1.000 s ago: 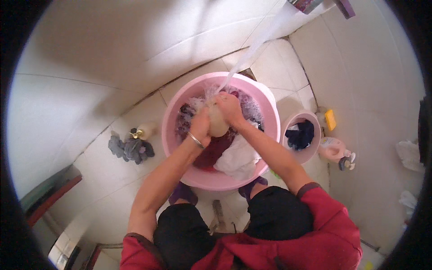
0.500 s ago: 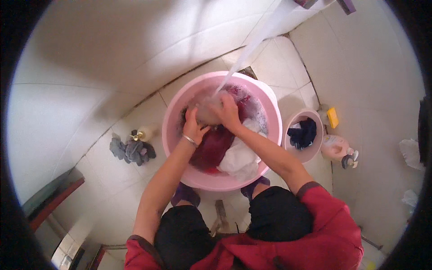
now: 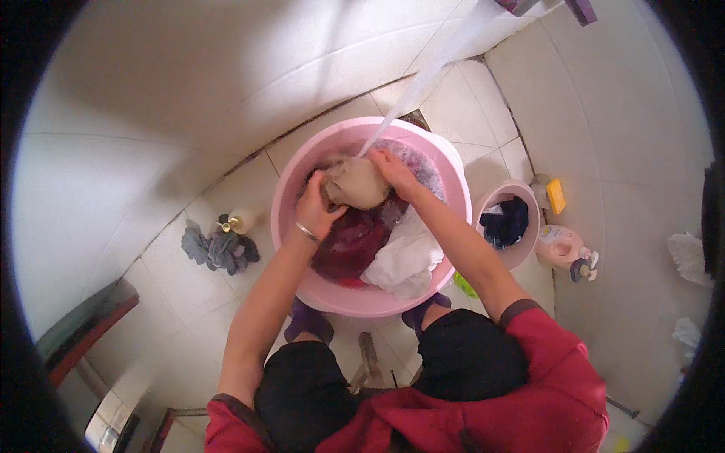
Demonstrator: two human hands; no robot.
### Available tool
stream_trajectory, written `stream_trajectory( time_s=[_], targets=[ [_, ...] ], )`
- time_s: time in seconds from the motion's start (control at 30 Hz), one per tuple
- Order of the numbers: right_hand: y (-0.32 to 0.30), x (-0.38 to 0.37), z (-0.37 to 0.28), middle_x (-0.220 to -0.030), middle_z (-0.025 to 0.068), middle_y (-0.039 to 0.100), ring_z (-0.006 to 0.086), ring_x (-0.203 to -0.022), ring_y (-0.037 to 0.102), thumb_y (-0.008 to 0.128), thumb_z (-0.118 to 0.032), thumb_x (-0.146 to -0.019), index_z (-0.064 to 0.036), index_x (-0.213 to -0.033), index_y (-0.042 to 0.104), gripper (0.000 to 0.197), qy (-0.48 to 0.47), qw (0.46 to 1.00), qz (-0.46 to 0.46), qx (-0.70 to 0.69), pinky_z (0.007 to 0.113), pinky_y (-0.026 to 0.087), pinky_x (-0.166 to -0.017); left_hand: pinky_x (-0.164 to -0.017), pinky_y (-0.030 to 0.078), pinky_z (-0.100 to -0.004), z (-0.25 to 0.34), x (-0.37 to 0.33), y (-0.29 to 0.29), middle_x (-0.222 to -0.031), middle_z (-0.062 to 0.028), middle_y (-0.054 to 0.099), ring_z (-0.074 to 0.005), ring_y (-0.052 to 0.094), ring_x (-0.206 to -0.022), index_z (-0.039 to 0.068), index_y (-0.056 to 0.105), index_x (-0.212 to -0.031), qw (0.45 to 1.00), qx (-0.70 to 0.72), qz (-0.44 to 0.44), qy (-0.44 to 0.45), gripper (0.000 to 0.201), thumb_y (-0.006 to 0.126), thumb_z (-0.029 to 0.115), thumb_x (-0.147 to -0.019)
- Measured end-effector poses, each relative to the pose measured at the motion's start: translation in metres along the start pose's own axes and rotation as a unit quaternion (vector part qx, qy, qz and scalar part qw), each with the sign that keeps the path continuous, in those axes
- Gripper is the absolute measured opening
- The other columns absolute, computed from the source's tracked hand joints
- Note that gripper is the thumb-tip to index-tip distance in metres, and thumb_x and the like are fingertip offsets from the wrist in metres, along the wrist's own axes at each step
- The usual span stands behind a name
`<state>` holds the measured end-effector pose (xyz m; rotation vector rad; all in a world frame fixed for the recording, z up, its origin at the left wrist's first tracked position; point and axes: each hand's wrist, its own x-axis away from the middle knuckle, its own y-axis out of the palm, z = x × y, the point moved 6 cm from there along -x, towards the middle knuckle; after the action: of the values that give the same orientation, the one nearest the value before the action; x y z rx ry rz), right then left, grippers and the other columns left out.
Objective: The person empties soapy water from a basin, fills the basin with water from a tap, places clothes inside, and washes the garments by hand under running water.
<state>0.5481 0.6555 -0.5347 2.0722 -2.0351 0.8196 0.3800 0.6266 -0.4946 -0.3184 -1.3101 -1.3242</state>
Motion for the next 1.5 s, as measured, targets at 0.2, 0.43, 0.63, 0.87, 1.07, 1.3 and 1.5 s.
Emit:
stream_trajectory(
  time_s=[0.2, 0.43, 0.63, 0.87, 1.07, 1.3, 1.5],
  targets=[
    [0.051, 0.039, -0.008, -0.098, 0.0166, 0.052, 0.0248, -0.090, 0.052, 0.051, -0.021, -0.078, -0.0047, -0.110, 0.042, 0.037, -0.240, 0.879, -0.006, 0.412, 0.035, 0.040, -0.076, -0.086, 0.032, -0.0437, -0.015, -0.028, -0.036, -0.113, -0.0026, 0.040, -0.0210, 0.039, -0.103, 0.016, 0.031, -0.122, 0.989, -0.116, 0.011, 0.085, 0.046, 0.045, 0.030, -0.081],
    [0.010, 0.060, -0.068, -0.087, 0.0134, 0.049, 0.0287, -0.081, 0.049, 0.065, -0.023, -0.066, -0.0043, -0.092, 0.051, 0.035, -0.228, 0.954, 0.181, 0.076, 0.035, 0.041, -0.072, -0.083, 0.039, -0.0413, -0.021, -0.002, -0.008, -0.111, -0.0049, 0.043, -0.0209, 0.043, -0.099, 0.014, 0.042, -0.112, 0.999, 0.017, 0.014, -0.043, 0.042, 0.044, 0.042, -0.081],
    [0.054, 0.121, -0.129, -0.077, 0.0099, 0.051, 0.0262, -0.069, 0.052, 0.068, -0.019, -0.061, -0.0059, -0.079, 0.053, 0.027, -0.334, 0.934, 0.038, 0.121, 0.034, 0.043, -0.057, -0.085, 0.039, -0.0333, -0.018, -0.034, -0.008, -0.104, -0.0051, 0.051, -0.0204, 0.049, -0.096, 0.011, 0.048, -0.106, 0.962, 0.162, -0.218, 0.030, 0.035, 0.042, 0.038, -0.085],
    [0.008, 0.008, -0.019, -0.074, 0.0134, 0.056, 0.0314, -0.072, 0.054, 0.049, -0.026, -0.076, -0.0033, -0.081, 0.056, 0.025, -0.184, 0.948, 0.091, 0.242, 0.039, 0.044, -0.067, -0.089, 0.038, -0.0335, -0.022, -0.001, 0.017, -0.113, -0.0064, 0.047, -0.0170, 0.046, -0.103, 0.006, 0.044, -0.111, 0.998, -0.026, -0.031, 0.041, 0.035, 0.044, 0.028, -0.084],
    [0.046, 0.027, 0.000, -0.104, 0.0175, 0.051, 0.0329, -0.095, 0.049, 0.046, -0.025, -0.079, -0.0094, -0.114, 0.042, 0.039, -0.175, 0.928, 0.078, 0.321, 0.037, 0.040, -0.082, -0.086, 0.036, -0.0369, -0.022, -0.040, -0.064, -0.114, -0.0065, 0.044, -0.0194, 0.041, -0.105, 0.011, 0.040, -0.116, 0.992, -0.077, 0.092, 0.028, 0.038, 0.043, 0.029, -0.083],
    [0.024, 0.012, -0.014, -0.098, 0.0149, 0.055, 0.0241, -0.089, 0.055, 0.060, -0.030, -0.070, -0.0069, -0.098, 0.054, 0.037, -0.044, 0.948, 0.000, 0.314, 0.035, 0.043, -0.074, -0.086, 0.037, -0.0402, -0.010, -0.006, -0.047, -0.115, -0.0090, 0.042, -0.0244, 0.041, -0.105, 0.013, 0.032, -0.123, 0.965, -0.192, 0.175, 0.042, 0.060, 0.056, 0.038, -0.075],
    [-0.009, 0.080, -0.120, -0.098, 0.0106, 0.055, 0.0202, -0.091, 0.052, 0.065, -0.027, -0.069, -0.0034, -0.106, 0.051, 0.046, -0.100, 0.993, -0.049, -0.038, 0.029, 0.042, -0.077, -0.088, 0.037, -0.0372, 0.015, 0.003, 0.015, -0.113, -0.0082, 0.047, -0.0236, 0.046, -0.104, 0.009, 0.038, -0.119, 0.991, 0.070, -0.110, 0.004, 0.054, 0.051, 0.043, -0.078]
  ],
)
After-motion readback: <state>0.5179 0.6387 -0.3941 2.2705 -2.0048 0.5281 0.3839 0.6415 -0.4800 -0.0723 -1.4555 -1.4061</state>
